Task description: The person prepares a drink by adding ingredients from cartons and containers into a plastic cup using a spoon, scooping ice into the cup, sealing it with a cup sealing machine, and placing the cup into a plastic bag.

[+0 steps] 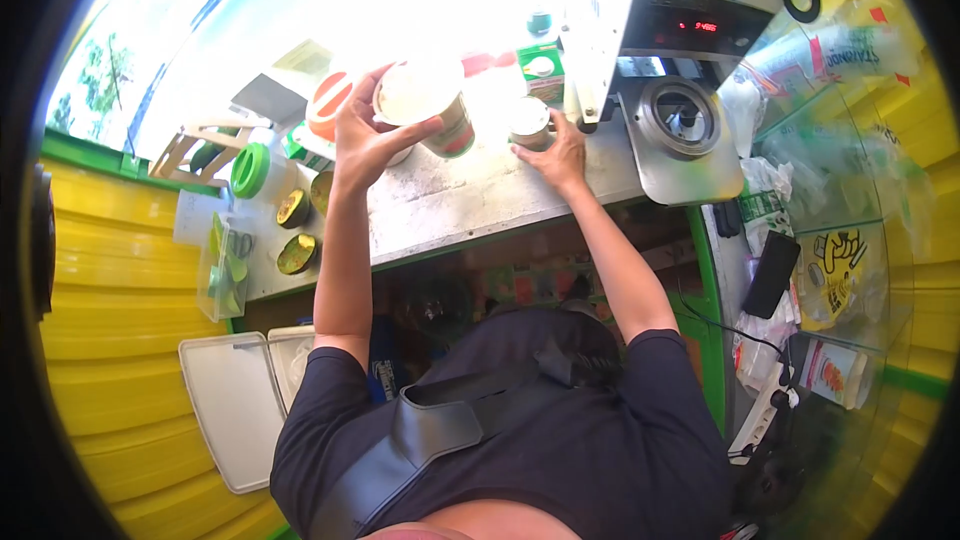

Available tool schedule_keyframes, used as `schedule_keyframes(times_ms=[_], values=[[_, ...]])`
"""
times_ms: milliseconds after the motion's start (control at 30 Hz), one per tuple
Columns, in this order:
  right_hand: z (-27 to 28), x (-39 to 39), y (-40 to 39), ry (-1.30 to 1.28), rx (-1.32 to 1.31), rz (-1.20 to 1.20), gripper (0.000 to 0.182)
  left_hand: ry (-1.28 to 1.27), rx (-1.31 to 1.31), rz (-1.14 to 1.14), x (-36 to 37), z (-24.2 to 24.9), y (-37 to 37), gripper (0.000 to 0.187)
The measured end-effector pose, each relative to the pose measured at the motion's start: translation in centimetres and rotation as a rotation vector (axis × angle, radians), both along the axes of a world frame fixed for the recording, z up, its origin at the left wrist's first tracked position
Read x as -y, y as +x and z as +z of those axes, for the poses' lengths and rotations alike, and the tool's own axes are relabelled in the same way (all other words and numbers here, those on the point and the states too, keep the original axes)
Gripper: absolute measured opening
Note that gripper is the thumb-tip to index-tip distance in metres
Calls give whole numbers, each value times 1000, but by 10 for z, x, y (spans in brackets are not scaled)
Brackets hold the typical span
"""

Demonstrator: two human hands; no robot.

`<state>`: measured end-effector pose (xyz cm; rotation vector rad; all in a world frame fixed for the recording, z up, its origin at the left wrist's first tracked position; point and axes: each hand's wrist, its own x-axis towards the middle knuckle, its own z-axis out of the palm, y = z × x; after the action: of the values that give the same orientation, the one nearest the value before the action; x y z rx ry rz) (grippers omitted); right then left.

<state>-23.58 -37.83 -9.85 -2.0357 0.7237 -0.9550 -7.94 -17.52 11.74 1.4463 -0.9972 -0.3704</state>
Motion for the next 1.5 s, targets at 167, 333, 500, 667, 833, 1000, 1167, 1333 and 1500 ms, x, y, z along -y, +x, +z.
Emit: schedule_keyframes(times_ms=[167,333,500,667,833,1000,1167,1333,1500], values=[[-11,-3,-17,-105,-44,-2,113,-37,-20,-144,49,32,-42,87],[17,-22,-99,-132,-138,75,78,-93,-51,-247,118,32,-100,85],[10,-5,-171,59,-183,-5,47,-113,-110,-296,181,23,-153,86],[-3,46,-207,-101,-23,-111,50,-136,31,-236,222,7,-186,85],[-16,98,-202,14,210,-204,47,-63,14,-173,243,-35,-195,88],[-13,135,-196,-78,148,-215,47,114,113,-116,244,-59,-195,92],[-20,139,-194,-109,118,-216,48,144,241,-83,240,-70,-187,97],[-26,135,-191,-154,96,-219,48,266,486,-157,207,-44,-174,101],[-38,134,-183,-255,66,-229,48,-135,211,64,179,64,-153,53]])
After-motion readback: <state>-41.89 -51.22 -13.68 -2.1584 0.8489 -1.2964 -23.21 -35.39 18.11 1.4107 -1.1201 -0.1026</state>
